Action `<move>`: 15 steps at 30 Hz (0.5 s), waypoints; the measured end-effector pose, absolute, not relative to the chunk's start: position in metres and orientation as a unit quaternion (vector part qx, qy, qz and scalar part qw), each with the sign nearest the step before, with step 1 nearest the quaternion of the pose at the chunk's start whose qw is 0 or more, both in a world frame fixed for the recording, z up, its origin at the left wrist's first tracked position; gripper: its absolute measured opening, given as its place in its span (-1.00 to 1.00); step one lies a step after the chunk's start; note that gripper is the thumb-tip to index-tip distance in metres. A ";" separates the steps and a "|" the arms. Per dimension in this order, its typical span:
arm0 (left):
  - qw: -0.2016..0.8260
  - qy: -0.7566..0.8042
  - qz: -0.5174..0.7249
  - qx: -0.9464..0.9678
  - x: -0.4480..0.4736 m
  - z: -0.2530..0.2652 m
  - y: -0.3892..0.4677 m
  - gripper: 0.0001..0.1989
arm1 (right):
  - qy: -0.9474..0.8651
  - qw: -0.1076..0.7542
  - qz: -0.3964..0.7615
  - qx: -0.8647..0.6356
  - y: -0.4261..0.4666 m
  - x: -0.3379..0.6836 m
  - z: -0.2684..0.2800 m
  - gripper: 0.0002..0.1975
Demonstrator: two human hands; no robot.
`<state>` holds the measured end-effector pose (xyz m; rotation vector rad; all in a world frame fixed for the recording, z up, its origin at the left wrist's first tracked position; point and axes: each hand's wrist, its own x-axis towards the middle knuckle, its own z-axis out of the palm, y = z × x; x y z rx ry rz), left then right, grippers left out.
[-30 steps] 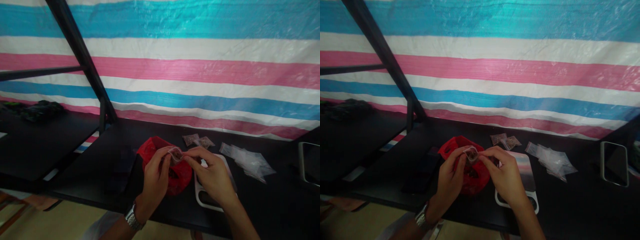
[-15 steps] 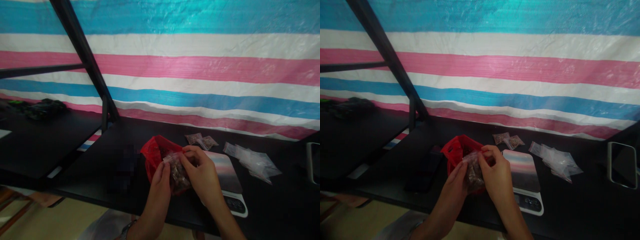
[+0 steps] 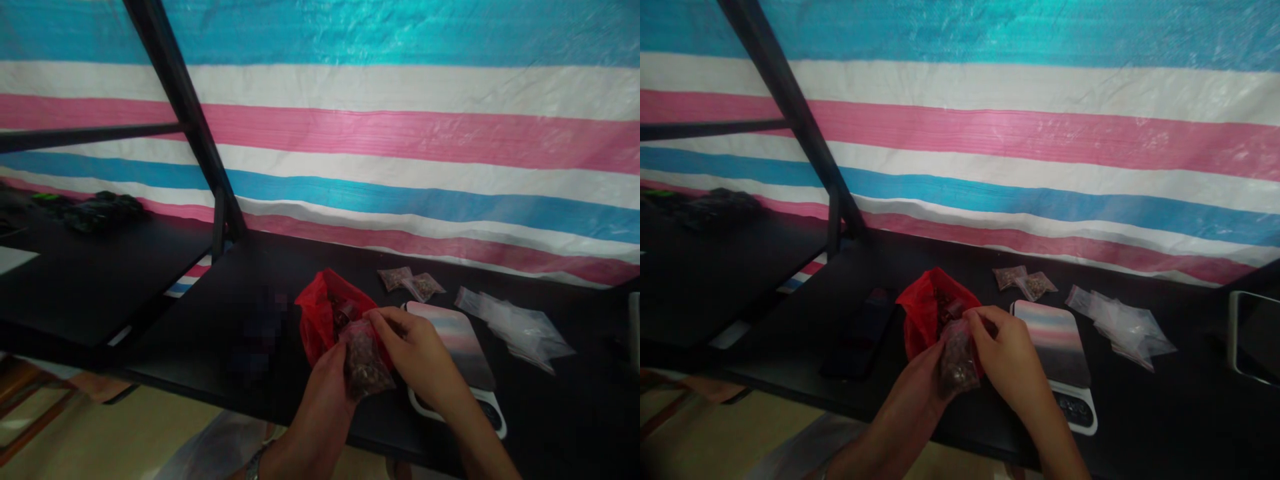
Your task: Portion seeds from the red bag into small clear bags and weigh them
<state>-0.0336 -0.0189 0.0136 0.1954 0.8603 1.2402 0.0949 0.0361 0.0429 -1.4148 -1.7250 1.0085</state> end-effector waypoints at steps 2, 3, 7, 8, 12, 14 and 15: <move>0.726 0.388 0.561 0.088 -0.035 0.014 -0.019 -0.62 | -0.692 0.324 0.375 -0.525 0.036 0.097 0.042 -0.63; 0.727 0.387 0.561 0.089 -0.036 0.015 -0.019 -0.61 | -0.701 0.320 0.369 -0.519 0.036 0.098 0.041 -0.63; 0.729 0.372 0.568 0.088 -0.038 0.017 -0.020 -0.65 | -0.727 0.287 0.305 -0.544 0.035 0.105 0.038 -0.62; 0.729 0.370 0.569 0.083 -0.038 0.018 -0.019 -0.67 | -0.739 0.270 0.273 -0.553 0.035 0.107 0.038 -0.64; 0.734 0.374 0.563 0.069 -0.039 0.018 -0.017 -0.76 | -0.777 0.210 0.124 -0.580 0.034 0.114 0.034 -0.72; 0.732 0.369 0.570 0.057 -0.040 0.018 -0.016 -0.81 | -0.776 0.194 0.067 -0.597 0.033 0.117 0.030 -0.74; 0.730 0.368 0.575 0.051 -0.040 0.018 -0.016 -0.83 | -0.773 0.188 0.046 -0.605 0.033 0.119 0.029 -0.75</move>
